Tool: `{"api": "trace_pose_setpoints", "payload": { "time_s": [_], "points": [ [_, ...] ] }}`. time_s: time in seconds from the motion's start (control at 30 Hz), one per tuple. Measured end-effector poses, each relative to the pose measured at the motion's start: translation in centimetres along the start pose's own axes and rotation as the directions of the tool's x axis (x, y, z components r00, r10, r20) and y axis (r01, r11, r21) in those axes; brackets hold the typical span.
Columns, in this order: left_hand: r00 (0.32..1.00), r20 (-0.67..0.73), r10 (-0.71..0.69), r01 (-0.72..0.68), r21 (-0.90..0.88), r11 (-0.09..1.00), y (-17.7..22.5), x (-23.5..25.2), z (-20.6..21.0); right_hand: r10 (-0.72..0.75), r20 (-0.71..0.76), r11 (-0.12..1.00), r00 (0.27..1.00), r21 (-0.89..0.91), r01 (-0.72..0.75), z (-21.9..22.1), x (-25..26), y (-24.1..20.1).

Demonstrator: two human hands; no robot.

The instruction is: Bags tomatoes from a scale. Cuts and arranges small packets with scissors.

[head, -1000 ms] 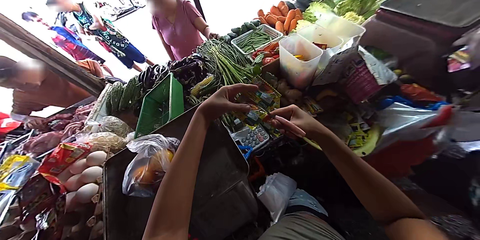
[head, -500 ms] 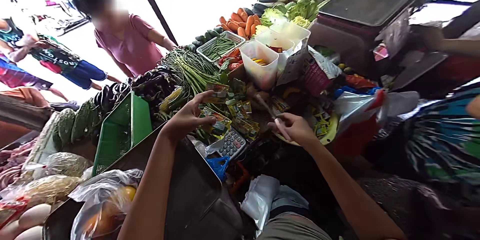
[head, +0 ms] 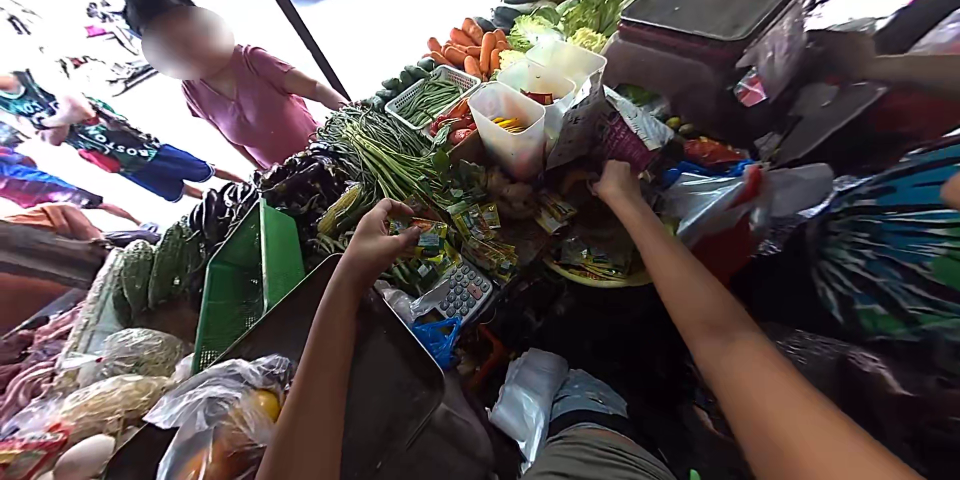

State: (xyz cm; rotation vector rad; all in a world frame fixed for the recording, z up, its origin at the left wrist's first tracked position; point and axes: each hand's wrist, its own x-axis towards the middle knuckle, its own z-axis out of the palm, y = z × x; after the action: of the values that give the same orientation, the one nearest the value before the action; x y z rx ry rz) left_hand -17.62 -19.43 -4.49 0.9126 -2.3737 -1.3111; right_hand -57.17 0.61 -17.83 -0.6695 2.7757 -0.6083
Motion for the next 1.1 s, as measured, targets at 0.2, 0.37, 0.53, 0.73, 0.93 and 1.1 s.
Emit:
{"api": "trace_pose_setpoints", "payload": {
  "time_s": [0.2, 0.37, 0.53, 0.73, 0.93, 1.1],
  "points": [
    [0.996, 0.050, 0.070, -0.076, 0.129, 0.989, -1.4, 1.0, -0.2, -0.166, -0.026, 0.965, 0.986, -0.210, 0.157, 2.3, 3.3, 2.3],
    [0.997, 0.037, 0.072, -0.076, 0.126, 0.989, -1.2, 0.8, -0.1, -0.076, 0.103, 0.936, 0.992, -0.335, 0.107, 4.1, 4.1, 1.7],
    [0.999, 0.015, 0.050, -0.052, 0.246, 0.968, -1.4, 0.5, -0.1, -0.254, -0.197, 0.967, 0.947, -0.034, 0.252, -3.3, -2.9, -4.6],
    [0.952, 0.170, 0.254, -0.291, 0.242, 0.926, 6.0, 0.0, 1.7, -0.908, -0.169, 0.225, 0.384, 0.577, 0.786, -5.4, -10.9, -11.5],
    [0.960, -0.056, 0.275, -0.269, 0.095, 0.959, 13.3, 0.4, 6.3, -0.894, -0.190, 0.117, 0.406, 0.775, 0.621, -7.3, -12.7, -14.2],
    [0.880, -0.413, 0.234, -0.165, 0.197, 0.967, 14.5, -6.0, 8.5, -0.791, -0.032, 0.351, 0.611, 0.794, 0.496, -5.9, -14.5, -11.5]
  ]
}}
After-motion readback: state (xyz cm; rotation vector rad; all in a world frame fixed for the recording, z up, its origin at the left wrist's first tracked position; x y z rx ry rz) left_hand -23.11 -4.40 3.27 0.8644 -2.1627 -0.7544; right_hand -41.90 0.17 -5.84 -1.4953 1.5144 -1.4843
